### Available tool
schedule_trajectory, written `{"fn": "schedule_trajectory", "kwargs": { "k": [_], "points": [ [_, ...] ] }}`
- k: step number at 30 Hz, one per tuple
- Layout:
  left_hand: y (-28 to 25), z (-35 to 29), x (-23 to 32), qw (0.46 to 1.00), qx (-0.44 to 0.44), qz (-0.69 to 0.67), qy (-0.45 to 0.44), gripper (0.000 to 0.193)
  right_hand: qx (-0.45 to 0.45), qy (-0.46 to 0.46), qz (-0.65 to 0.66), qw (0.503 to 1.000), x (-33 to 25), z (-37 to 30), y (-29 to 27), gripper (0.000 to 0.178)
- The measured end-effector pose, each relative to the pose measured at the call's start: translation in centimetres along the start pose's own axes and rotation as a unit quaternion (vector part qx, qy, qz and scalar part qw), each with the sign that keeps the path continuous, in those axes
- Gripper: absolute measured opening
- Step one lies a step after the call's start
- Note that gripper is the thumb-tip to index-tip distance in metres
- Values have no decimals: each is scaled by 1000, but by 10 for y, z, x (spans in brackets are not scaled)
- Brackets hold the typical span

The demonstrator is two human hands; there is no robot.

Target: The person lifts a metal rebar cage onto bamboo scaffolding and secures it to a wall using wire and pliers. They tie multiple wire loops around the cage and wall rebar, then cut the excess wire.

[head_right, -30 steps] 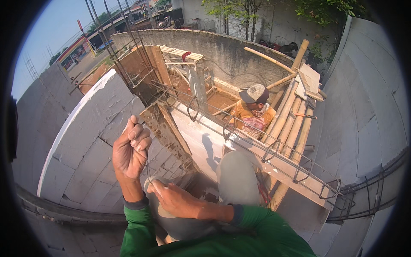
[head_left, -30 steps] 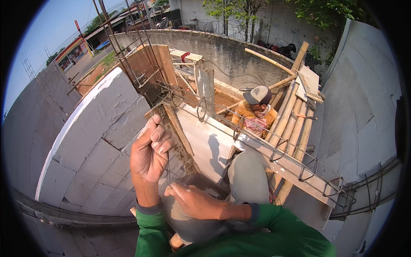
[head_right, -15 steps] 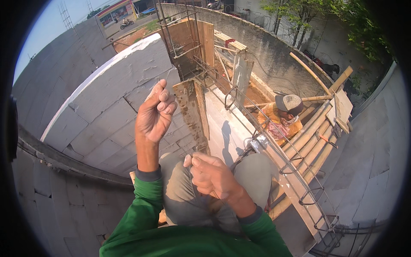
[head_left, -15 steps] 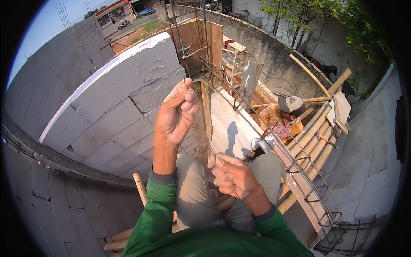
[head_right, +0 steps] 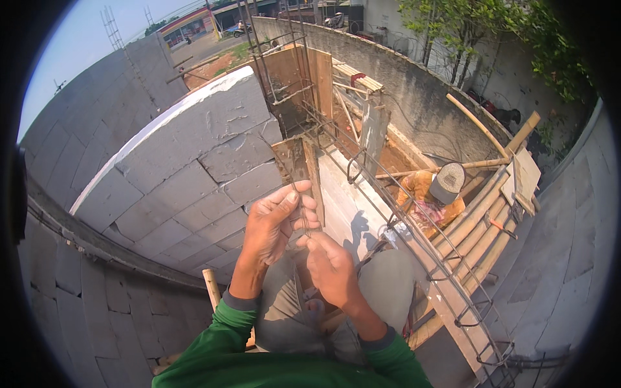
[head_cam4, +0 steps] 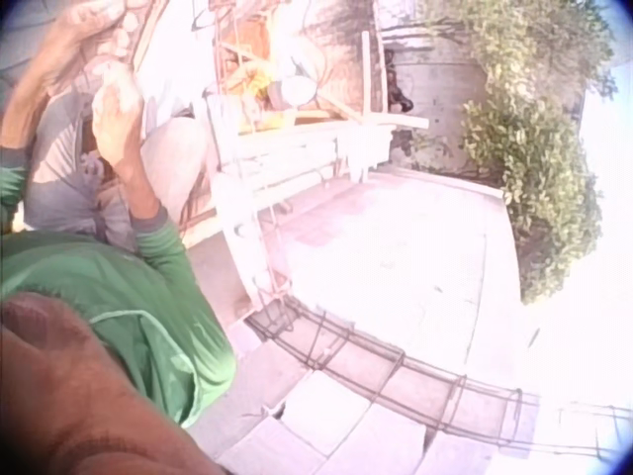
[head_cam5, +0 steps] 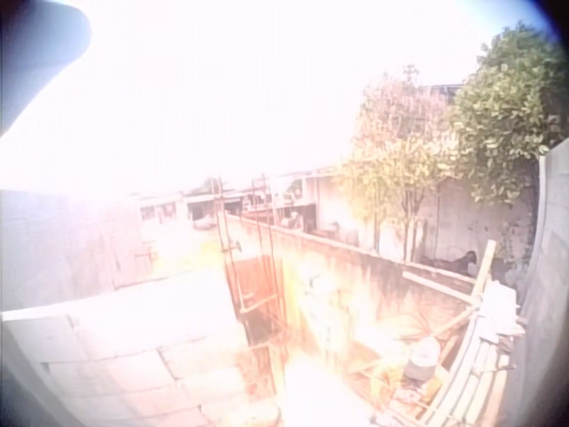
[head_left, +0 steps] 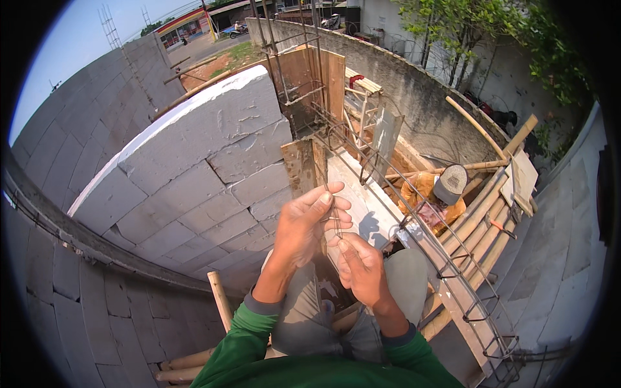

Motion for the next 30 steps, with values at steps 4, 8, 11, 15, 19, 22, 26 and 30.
{"fn": "schedule_trajectory", "kwargs": {
  "k": [4,8,11,15,19,22,26,30],
  "points": [
    [-15,11,-13,995,-3,-93,-33,30,-26,42,36,998,16,-7,17,30],
    [-38,32,8,982,-1,-186,-15,19,-55,76,25,995,10,-37,18,28],
    [-8,3,1,977,-52,-189,-79,19,76,-98,-255,959,-2,1,-37,24],
    [25,8,-21,971,-107,-164,-139,21,-97,-230,-350,903,22,-30,40,18],
    [-2,18,-11,954,-116,-248,-125,24,11,-345,-424,837,-43,-47,19,20],
    [26,-2,-10,943,-167,-244,-151,23,104,-452,-599,653,-23,-18,-2,29],
    [20,16,-17,956,-145,-205,-149,24,-84,-327,-390,857,14,-41,56,20],
    [-3,18,-16,944,-129,-272,-134,22,106,-381,-375,839,-62,-51,2,15]
  ]
}}
Point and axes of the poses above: each hand's wrist, its own z-axis towards the middle knuckle, its own y-axis out of the palm, x = y × z, the point moved 9 cm from there along z, towards the middle knuckle, and after that the axes turned 7 degrees about x, right-handed, at the moved point
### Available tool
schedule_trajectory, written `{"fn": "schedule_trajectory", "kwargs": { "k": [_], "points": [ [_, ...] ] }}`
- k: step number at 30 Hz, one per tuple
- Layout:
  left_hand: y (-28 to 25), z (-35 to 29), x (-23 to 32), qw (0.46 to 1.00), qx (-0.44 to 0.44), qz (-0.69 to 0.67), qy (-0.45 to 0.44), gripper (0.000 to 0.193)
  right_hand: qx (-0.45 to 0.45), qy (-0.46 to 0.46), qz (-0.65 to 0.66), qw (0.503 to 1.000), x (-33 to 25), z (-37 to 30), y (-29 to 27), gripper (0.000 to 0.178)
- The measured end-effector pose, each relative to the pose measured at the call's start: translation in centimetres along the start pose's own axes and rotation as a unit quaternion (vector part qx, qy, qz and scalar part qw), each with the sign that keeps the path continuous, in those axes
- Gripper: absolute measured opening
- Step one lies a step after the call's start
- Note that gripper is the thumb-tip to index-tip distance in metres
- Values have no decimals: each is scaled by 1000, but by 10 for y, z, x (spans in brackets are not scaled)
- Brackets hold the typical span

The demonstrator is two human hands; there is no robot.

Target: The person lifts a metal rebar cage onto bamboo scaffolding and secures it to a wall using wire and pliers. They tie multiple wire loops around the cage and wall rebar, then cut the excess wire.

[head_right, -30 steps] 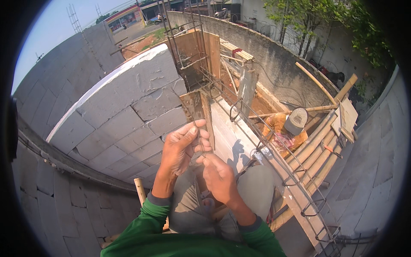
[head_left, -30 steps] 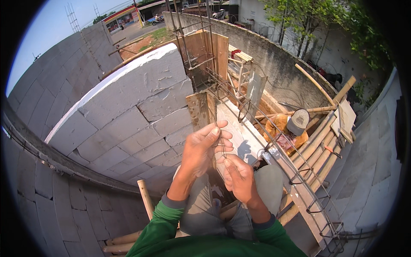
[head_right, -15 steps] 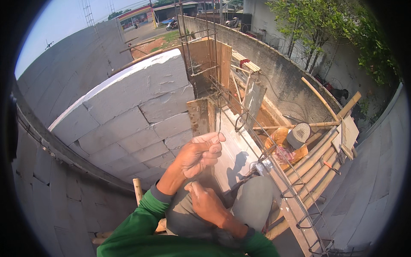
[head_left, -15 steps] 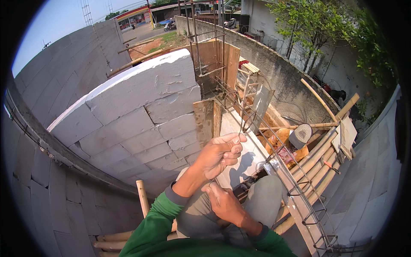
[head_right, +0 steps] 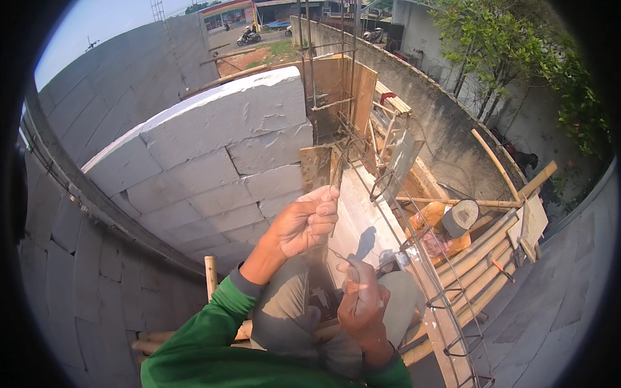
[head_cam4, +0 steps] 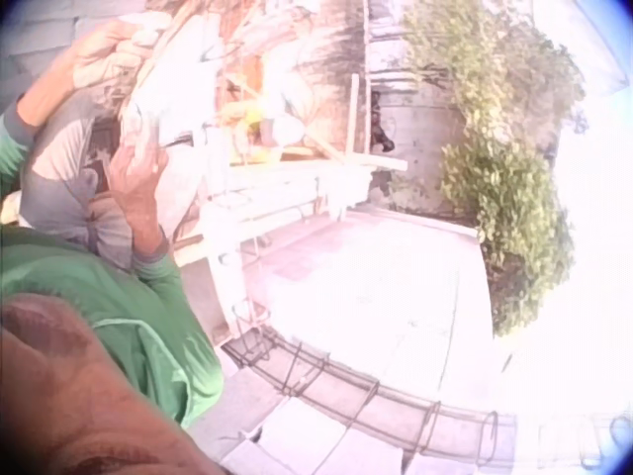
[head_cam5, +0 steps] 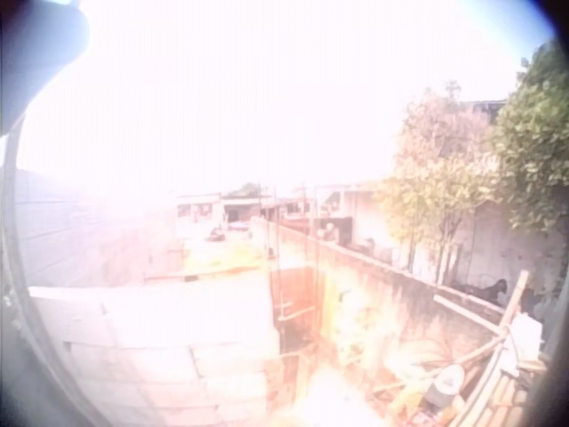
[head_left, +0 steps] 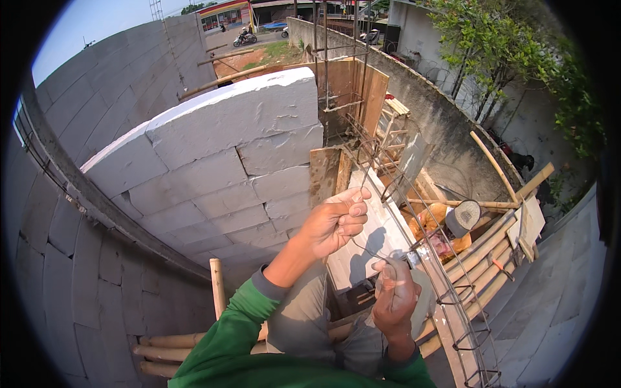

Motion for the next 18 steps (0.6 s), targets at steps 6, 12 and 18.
{"fn": "schedule_trajectory", "kwargs": {
  "k": [6,12,18],
  "points": [
    [25,0,24,997,-75,-35,-11,17,-243,465,558,643,47,-76,97,26],
    [20,-41,100,960,-21,29,276,36,-209,455,480,720,49,-65,74,32],
    [10,-51,-7,954,126,230,144,51,-46,407,394,823,59,-18,58,36]
  ]
}}
Point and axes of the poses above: each hand's wrist, its own z-axis towards the middle knuckle, its own y-axis out of the palm, x = y × z, the point moved 9 cm from there along z, towards the middle knuckle, and after that the axes turned 7 degrees about x, right-handed, at the moved point
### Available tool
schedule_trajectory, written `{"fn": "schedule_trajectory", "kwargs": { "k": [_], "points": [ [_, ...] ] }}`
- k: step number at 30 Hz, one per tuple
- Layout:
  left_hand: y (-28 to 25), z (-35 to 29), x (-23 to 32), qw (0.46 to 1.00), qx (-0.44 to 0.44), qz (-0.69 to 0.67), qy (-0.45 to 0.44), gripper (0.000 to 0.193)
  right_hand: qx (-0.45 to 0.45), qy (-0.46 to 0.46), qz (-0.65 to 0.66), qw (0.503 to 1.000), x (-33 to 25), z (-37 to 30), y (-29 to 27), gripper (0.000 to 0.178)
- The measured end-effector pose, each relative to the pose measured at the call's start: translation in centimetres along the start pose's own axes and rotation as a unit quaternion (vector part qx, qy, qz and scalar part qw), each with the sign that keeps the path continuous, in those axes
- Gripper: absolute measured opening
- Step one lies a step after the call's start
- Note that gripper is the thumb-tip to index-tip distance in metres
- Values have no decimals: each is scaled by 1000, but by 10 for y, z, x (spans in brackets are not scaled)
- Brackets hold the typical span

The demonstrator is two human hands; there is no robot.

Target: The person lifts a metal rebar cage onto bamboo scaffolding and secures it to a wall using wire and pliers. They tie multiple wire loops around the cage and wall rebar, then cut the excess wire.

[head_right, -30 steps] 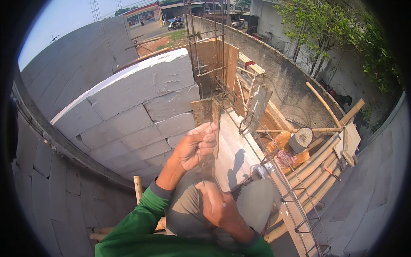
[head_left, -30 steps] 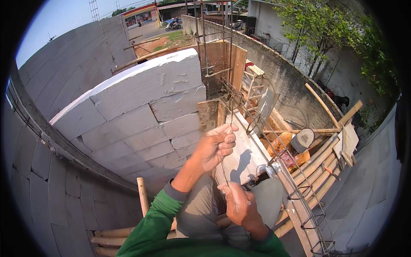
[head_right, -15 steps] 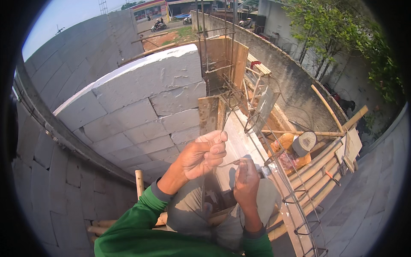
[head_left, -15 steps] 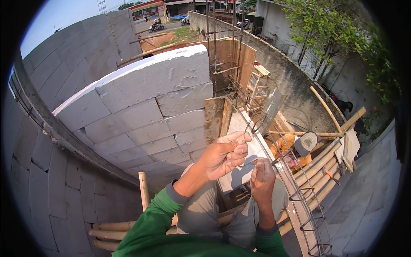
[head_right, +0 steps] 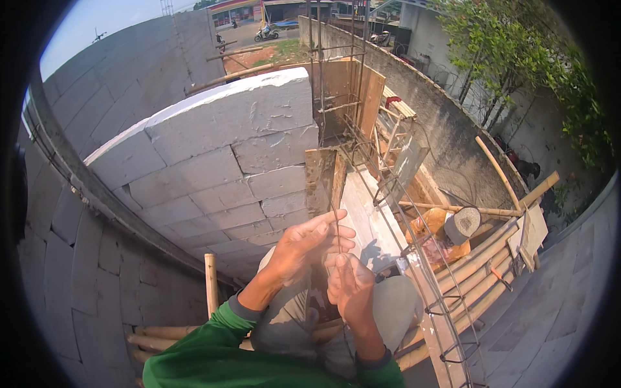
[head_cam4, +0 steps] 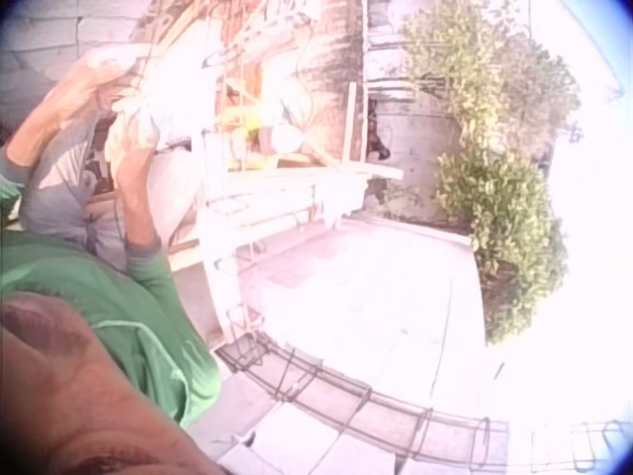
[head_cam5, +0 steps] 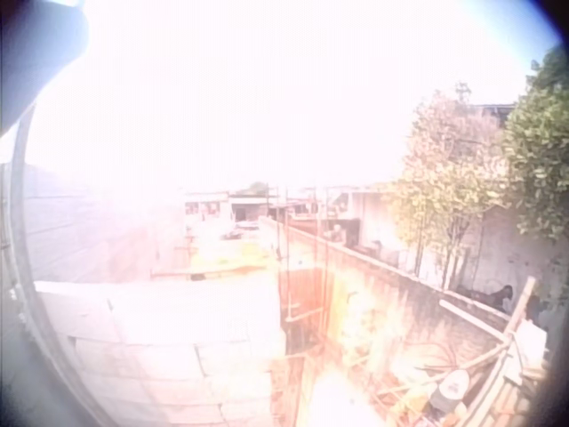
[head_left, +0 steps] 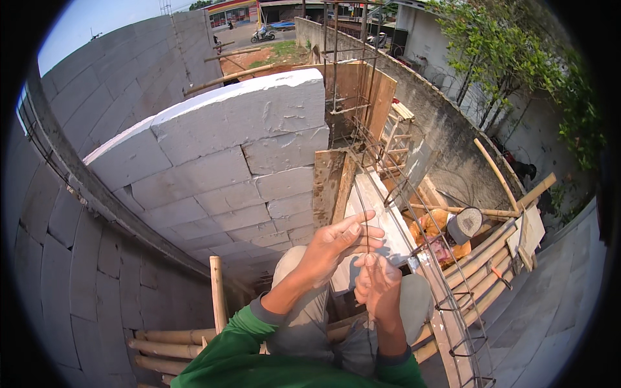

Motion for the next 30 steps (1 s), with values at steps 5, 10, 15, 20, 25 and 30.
{"fn": "schedule_trajectory", "kwargs": {
  "k": [5,10,15,20,25,30],
  "points": [
    [-31,1,-5,998,31,43,35,40,-78,56,-20,995,18,-9,22,35],
    [-76,1,108,969,81,-69,224,38,-196,153,-77,966,27,-41,16,30],
    [-27,-12,66,974,164,-49,146,40,-94,-72,-282,952,-16,-15,16,25],
    [-43,-15,56,977,88,-100,167,38,-183,-94,-354,912,-14,-25,43,17],
    [-64,-25,103,964,71,-168,193,19,-106,-453,-482,743,-68,-25,30,14],
    [-2,-13,81,970,-47,-233,47,18,-186,-473,-593,624,-18,-18,65,13]
  ]
}}
Point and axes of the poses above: each hand's wrist, its own z-axis towards the middle knuckle, its own y-axis out of the palm, x = y × z, the point moved 9 cm from there along z, towards the middle knuckle, and after that the axes turned 7 degrees about x, right-handed, at the moved point
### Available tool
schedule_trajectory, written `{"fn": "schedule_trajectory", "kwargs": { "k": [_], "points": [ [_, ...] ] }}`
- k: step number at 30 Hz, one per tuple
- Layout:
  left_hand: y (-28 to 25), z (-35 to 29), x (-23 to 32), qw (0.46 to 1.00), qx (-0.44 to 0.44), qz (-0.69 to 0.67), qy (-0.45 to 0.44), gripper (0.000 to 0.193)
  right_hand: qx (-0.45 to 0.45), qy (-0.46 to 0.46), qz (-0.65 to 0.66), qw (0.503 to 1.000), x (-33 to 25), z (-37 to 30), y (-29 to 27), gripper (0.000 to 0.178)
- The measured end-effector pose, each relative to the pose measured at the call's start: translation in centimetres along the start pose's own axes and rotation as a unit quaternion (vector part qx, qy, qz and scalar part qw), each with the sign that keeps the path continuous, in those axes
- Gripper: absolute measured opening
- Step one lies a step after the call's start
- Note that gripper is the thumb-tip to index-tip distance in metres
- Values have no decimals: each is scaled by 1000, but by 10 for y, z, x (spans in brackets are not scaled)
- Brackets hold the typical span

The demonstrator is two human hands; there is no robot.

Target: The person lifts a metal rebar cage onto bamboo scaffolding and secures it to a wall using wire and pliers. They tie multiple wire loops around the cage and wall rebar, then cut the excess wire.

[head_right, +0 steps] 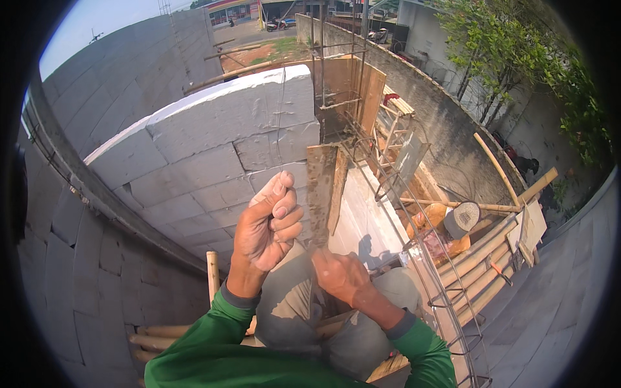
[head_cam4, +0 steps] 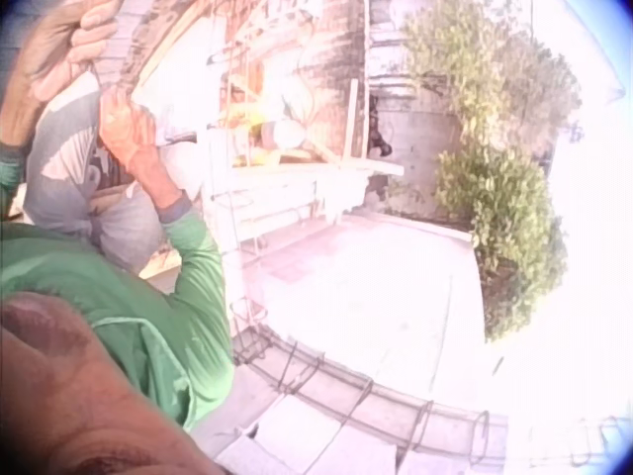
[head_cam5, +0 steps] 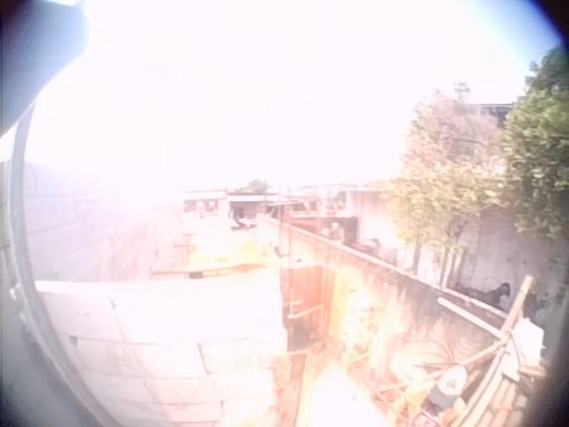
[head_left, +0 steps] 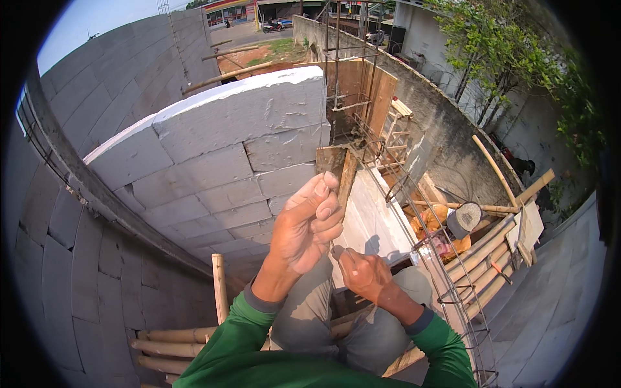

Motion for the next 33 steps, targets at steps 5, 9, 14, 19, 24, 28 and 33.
{"fn": "schedule_trajectory", "kwargs": {
  "k": [5,9,14,19,24,28,33],
  "points": [
    [-21,26,22,998,39,46,37,17,148,-281,-56,947,-63,-1,-67,20],
    [-8,19,25,998,-46,-39,13,17,192,-43,-1,981,51,27,-66,22],
    [-29,33,81,982,-107,-131,86,25,-216,233,420,850,10,-28,27,23],
    [-33,16,121,968,-54,-14,243,37,-70,221,310,922,51,-19,-24,25],
    [-4,-8,15,949,149,181,211,53,147,17,20,989,24,13,-37,30],
    [-12,-10,-10,967,91,187,148,54,48,77,104,990,15,17,-17,34],
    [-34,-24,16,951,161,188,183,39,-118,180,329,919,26,21,-21,26]
  ]
}}
Point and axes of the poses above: each hand's wrist, its own z-axis towards the middle knuckle, its own y-axis out of the palm, x = y × z, the point moved 9 cm from there along z, towards the middle knuckle, and after that the axes turned 7 degrees about x, right-handed, at the moved point
